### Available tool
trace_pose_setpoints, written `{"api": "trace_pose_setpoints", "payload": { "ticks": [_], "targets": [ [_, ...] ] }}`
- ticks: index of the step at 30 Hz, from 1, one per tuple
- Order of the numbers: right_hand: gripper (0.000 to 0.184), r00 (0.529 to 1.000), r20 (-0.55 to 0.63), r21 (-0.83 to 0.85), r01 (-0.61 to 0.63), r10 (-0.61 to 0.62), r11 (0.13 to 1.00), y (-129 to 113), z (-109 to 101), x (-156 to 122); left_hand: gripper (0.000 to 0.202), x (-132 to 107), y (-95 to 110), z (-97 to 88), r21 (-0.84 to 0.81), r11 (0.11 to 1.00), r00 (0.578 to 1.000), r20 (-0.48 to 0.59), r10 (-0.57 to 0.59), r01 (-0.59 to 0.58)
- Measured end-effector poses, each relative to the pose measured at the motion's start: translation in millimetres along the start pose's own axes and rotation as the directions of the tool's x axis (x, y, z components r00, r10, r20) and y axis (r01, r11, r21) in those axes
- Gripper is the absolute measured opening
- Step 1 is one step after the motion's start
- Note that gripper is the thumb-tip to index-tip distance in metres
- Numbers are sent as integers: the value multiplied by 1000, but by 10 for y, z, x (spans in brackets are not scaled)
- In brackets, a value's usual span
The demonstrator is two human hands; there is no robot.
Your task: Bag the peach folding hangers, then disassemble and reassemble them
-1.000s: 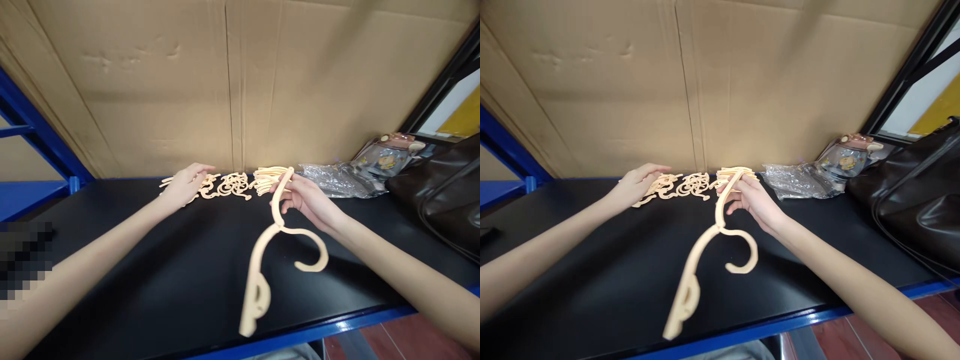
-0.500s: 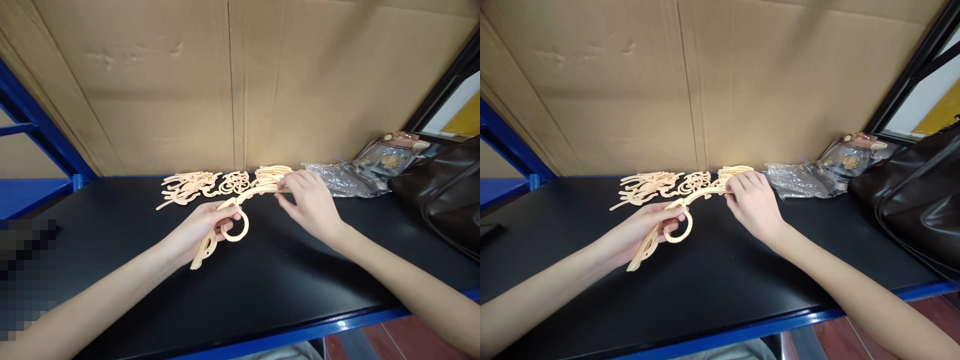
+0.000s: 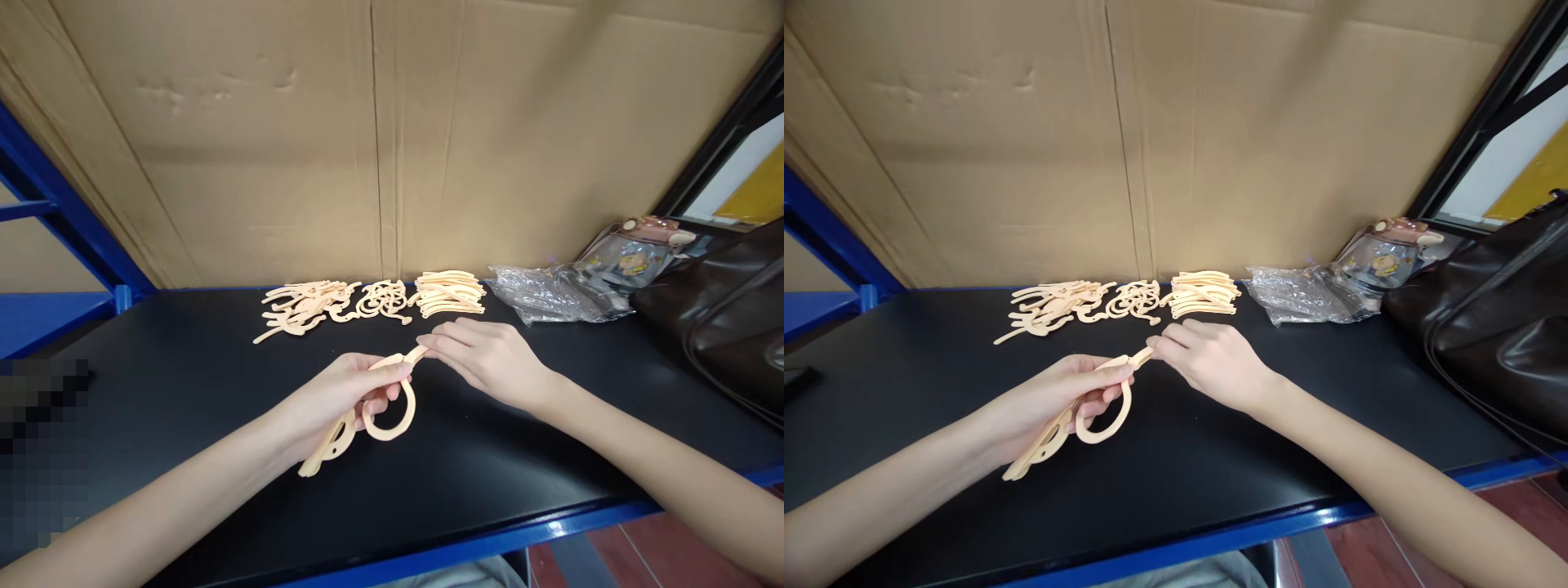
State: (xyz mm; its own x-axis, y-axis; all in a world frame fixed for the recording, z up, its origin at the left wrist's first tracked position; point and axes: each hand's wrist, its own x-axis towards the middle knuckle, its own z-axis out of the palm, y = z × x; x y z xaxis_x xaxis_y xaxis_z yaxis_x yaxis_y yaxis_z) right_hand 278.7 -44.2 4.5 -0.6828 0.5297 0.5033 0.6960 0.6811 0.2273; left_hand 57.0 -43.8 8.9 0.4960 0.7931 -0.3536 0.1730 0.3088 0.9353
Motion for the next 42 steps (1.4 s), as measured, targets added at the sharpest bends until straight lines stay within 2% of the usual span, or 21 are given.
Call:
{"api": "trace_pose_setpoints", "payload": {
  "ticks": [3,6,11,14,18,22,25,27,30,33,35,38,42],
  "targets": [
    [32,998,58,87,-41,36,995,12,6,5,44,-1,-16,7,26,1000,1000,15,-7,7],
    [30,988,130,85,-93,81,992,-1,4,7,45,1,-20,-2,85,996,1000,2,-6,6],
    [24,941,314,150,-177,122,973,-72,-96,50,43,-29,37,-26,267,962,998,-27,-53,58],
    [26,906,411,269,-224,99,937,-99,-204,96,45,-43,75,-56,342,937,994,54,-99,74],
    [27,885,461,353,-247,61,902,-85,-291,129,44,-35,123,-103,364,928,974,171,-147,76],
    [26,899,434,509,-197,-52,838,-15,-295,125,42,-61,208,-128,343,931,948,239,-212,121],
    [26,926,370,602,-173,-80,780,39,-291,127,43,-89,254,-145,311,946,943,279,-178,87],
    [27,927,366,627,-182,-80,757,52,-286,136,43,-86,262,-158,298,951,944,282,-172,84],
    [27,941,340,573,-216,10,790,16,-249,149,43,-52,252,-173,243,966,959,243,-145,85],
    [26,959,183,424,-277,217,862,-56,-176,153,40,-12,226,-176,122,991,989,131,-65,49],
    [25,946,116,408,-324,303,854,-86,-132,151,40,6,200,-172,65,998,998,67,-18,14],
    [24,930,154,480,-365,333,798,-83,-112,147,39,15,174,-169,68,997,999,34,19,-22],
    [21,927,235,495,-374,293,784,-83,-138,145,35,-1,210,-194,95,993,991,110,-81,71]
  ]
}}
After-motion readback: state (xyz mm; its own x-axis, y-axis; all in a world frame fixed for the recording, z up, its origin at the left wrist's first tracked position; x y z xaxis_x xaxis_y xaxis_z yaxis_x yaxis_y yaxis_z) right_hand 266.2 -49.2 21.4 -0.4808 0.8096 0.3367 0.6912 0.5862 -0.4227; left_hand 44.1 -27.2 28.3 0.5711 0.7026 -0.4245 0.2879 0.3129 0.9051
